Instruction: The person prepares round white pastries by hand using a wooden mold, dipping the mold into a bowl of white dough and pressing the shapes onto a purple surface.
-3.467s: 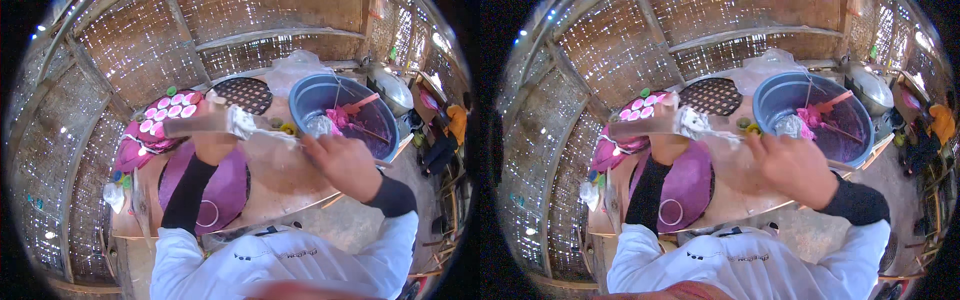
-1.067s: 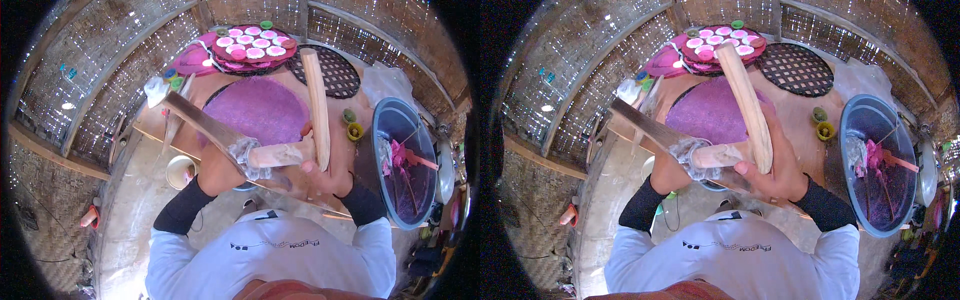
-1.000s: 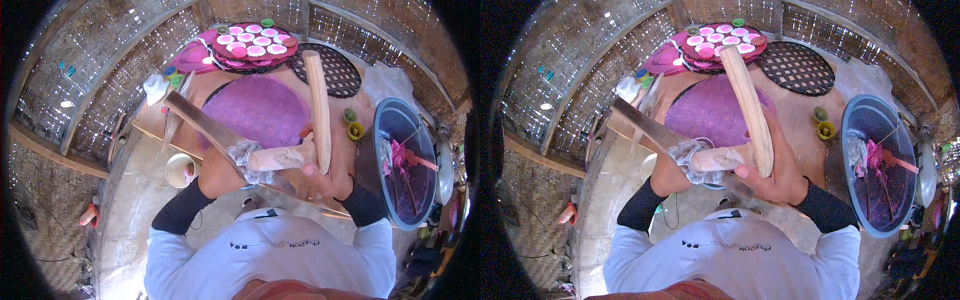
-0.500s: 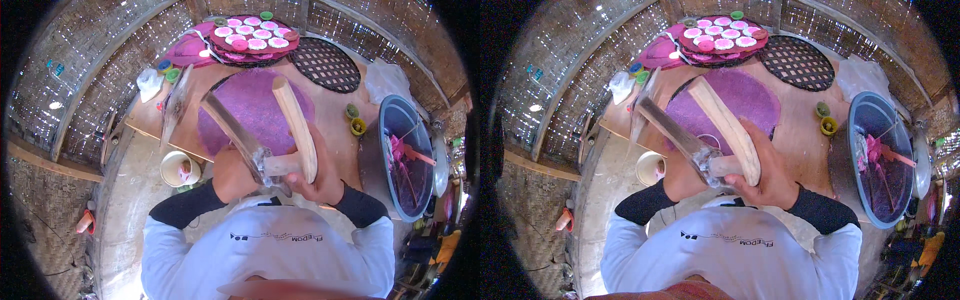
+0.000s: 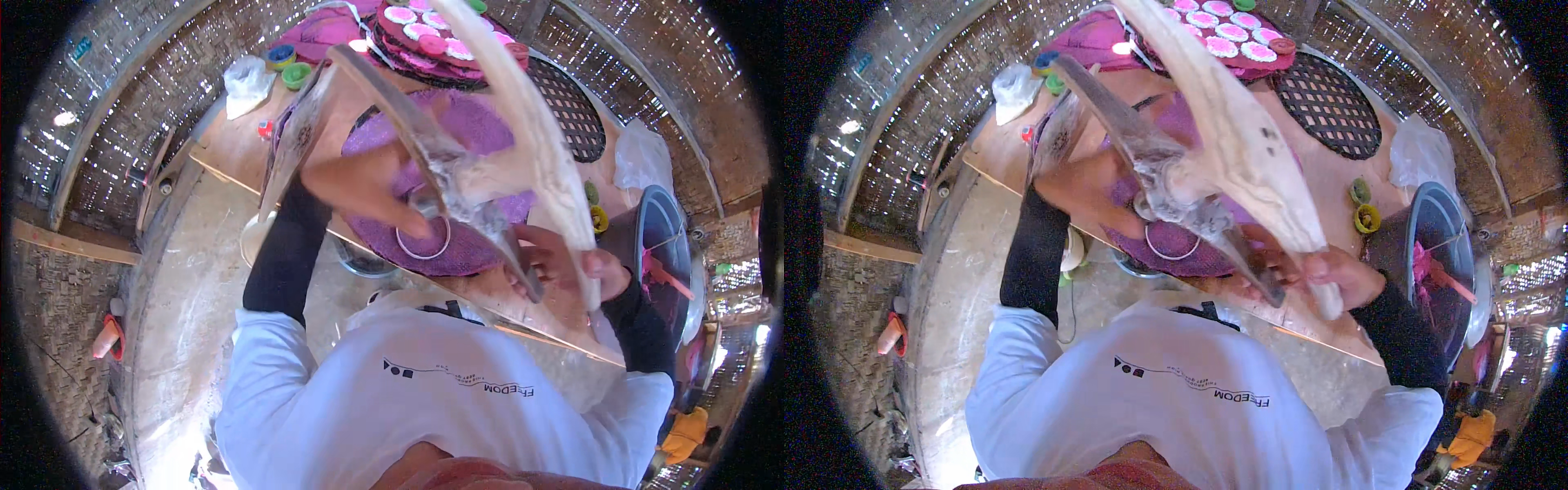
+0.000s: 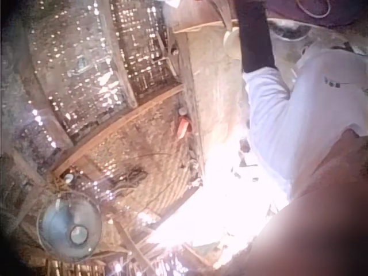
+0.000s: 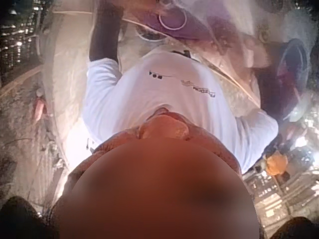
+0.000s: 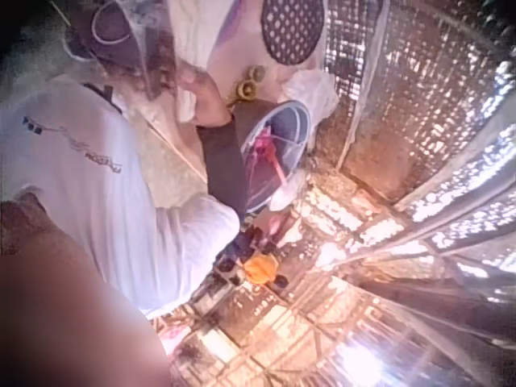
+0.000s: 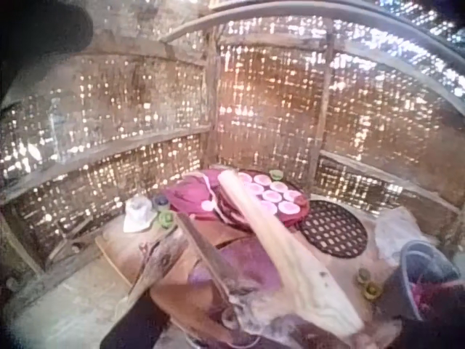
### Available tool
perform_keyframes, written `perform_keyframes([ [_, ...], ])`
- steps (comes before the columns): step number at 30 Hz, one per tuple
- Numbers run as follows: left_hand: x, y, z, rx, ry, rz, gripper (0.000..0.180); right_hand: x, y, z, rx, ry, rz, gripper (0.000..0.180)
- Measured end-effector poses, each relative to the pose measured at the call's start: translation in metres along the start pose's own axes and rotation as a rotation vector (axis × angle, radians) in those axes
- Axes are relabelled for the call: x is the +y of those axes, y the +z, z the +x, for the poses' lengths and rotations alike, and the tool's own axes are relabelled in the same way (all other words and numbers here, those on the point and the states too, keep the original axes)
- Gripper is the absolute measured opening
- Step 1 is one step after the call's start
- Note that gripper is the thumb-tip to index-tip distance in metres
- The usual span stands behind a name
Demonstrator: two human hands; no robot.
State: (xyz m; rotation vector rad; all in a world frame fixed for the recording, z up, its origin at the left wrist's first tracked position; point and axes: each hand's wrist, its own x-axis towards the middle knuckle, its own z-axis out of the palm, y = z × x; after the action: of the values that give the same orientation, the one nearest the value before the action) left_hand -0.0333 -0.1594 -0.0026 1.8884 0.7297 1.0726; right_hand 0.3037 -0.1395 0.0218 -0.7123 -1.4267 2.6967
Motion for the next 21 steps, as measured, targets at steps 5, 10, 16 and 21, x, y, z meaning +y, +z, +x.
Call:
perform_keyframes([
  [5,-0.024,-0.031,0.031,0.389,0.418,-1.305,0.081,-0.008,-0.002,0.012,-0.03,0.025,-0.219,0.072],
  [10,-0.042,-0.016,0.033,0.252,0.459,-1.475,0.093,-0.02,-0.007,0.025,0.017,0.149,-0.149,0.072],
  [16,-0.064,-0.011,0.03,0.043,0.653,-1.452,0.08,-0.023,-0.012,0.039,-0.015,0.226,-0.195,0.075],
  [21,-0.081,-0.006,0.016,0.231,0.541,-1.489,0.059,-0.021,-0.016,0.046,0.047,0.338,-0.215,0.077],
])
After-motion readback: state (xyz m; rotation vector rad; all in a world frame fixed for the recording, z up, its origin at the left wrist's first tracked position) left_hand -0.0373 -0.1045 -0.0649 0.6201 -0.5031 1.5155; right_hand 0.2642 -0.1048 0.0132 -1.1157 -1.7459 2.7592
